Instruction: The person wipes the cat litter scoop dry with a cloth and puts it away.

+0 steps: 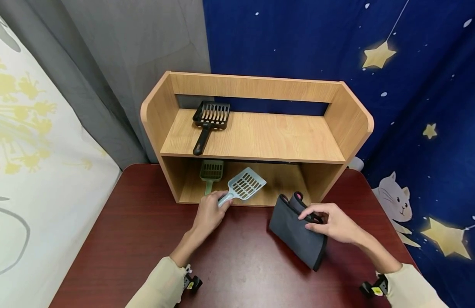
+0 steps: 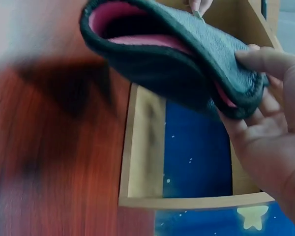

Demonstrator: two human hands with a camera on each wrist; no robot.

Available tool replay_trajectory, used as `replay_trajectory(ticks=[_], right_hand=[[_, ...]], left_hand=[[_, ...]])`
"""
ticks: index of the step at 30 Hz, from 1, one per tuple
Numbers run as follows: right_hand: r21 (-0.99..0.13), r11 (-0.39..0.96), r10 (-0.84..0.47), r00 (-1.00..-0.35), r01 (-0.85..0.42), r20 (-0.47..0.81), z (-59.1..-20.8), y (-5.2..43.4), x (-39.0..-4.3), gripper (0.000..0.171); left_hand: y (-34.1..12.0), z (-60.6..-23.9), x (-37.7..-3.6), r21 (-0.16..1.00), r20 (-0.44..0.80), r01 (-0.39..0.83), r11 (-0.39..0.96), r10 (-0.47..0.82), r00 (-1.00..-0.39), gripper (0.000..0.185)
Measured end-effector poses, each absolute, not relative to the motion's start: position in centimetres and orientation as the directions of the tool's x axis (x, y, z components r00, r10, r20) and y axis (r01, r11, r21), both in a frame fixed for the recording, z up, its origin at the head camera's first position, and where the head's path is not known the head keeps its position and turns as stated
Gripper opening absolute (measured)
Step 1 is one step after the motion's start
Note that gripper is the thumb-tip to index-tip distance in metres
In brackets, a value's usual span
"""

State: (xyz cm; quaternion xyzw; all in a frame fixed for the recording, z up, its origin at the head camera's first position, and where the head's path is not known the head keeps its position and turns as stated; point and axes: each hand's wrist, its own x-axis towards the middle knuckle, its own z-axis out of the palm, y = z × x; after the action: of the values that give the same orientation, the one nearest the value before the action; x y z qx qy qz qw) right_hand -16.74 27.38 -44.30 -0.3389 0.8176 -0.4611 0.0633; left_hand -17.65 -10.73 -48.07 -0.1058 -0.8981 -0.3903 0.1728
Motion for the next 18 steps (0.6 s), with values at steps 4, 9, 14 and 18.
replay_trajectory(ticks=[4, 9, 14, 18], right_hand=[[-0.788, 0.323, -0.710, -0.685, -0.524, 0.165, -44.1, 28.0, -16.7, 0.027], [-0.815, 0.282, -0.794, -0.600, -0.506, 0.097, -43.9, 28.2, -16.7, 0.027], [-0.866, 0.238, -0.853, -0.521, -0.439, 0.029, -44.1, 28.5, -17.1, 0.026], [-0.890, 0.240, -0.857, -0.516, -0.387, -0.007, -44.8, 29.3, -17.9, 0.025]], left_hand=[[-10.5, -49.4, -18.6, 0.679, 0.392, 0.300, 0.670, 0.015, -0.920, 0.027], [-10.1, -51.0, -19.8, 0.685, 0.401, 0.291, 0.668, -0.013, -0.916, 0.027], [-9.6, -51.9, -20.9, 0.695, 0.363, 0.256, 0.672, -0.021, -0.932, 0.026], [-9.2, -52.2, -21.7, 0.711, 0.321, 0.219, 0.668, -0.030, -0.947, 0.027]])
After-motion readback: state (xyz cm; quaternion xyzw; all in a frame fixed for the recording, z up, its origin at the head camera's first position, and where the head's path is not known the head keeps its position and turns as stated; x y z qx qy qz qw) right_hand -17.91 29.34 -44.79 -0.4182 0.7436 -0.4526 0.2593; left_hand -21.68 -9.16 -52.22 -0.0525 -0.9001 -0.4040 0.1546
